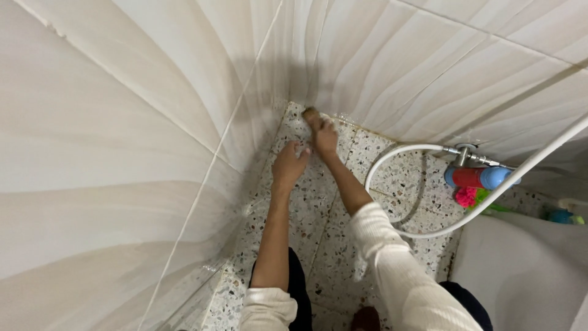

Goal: The person scrubs the speckled bathroom floor tiles with a small brush while squatting. They then use a handheld bidet sprayer to rinse the floor and the area around the toilet base.

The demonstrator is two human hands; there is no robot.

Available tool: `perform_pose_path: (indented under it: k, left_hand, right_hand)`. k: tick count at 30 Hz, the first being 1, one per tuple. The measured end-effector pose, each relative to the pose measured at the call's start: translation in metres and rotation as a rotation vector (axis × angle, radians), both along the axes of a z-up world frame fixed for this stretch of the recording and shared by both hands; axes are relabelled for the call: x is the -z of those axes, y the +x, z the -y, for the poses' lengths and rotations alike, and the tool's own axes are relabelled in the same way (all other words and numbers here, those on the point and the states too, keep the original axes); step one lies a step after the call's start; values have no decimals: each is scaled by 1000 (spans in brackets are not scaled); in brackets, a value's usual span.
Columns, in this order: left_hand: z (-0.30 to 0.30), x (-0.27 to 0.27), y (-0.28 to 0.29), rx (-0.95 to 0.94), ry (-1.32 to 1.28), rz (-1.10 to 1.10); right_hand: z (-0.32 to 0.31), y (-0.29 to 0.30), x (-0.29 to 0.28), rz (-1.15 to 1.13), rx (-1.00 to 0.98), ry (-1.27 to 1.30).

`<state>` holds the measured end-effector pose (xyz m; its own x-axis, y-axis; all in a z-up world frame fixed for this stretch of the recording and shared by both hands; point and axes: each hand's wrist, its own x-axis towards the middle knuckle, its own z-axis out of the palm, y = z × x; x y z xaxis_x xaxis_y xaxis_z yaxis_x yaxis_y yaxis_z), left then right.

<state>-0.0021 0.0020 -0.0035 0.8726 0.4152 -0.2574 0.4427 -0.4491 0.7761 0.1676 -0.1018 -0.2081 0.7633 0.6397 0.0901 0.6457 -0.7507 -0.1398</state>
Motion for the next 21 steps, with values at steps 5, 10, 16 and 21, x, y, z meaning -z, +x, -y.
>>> perform_pose_path:
  k: [5,10,16,21]
  left_hand:
    - [-1,-19,4,6,34,28]
    - [1,-4,-1,11,4,9]
    - [-5,11,1,1,10,45]
    - [-5,-5,-3,-28,-18,29]
  right_hand:
    - [-3,-14,28,-213,223,187]
    - [-4,-26,-72,-177,-4,1]
    - [-21,-109,9,-314,-12,629]
    - [31,-86,-59,-336,17,222]
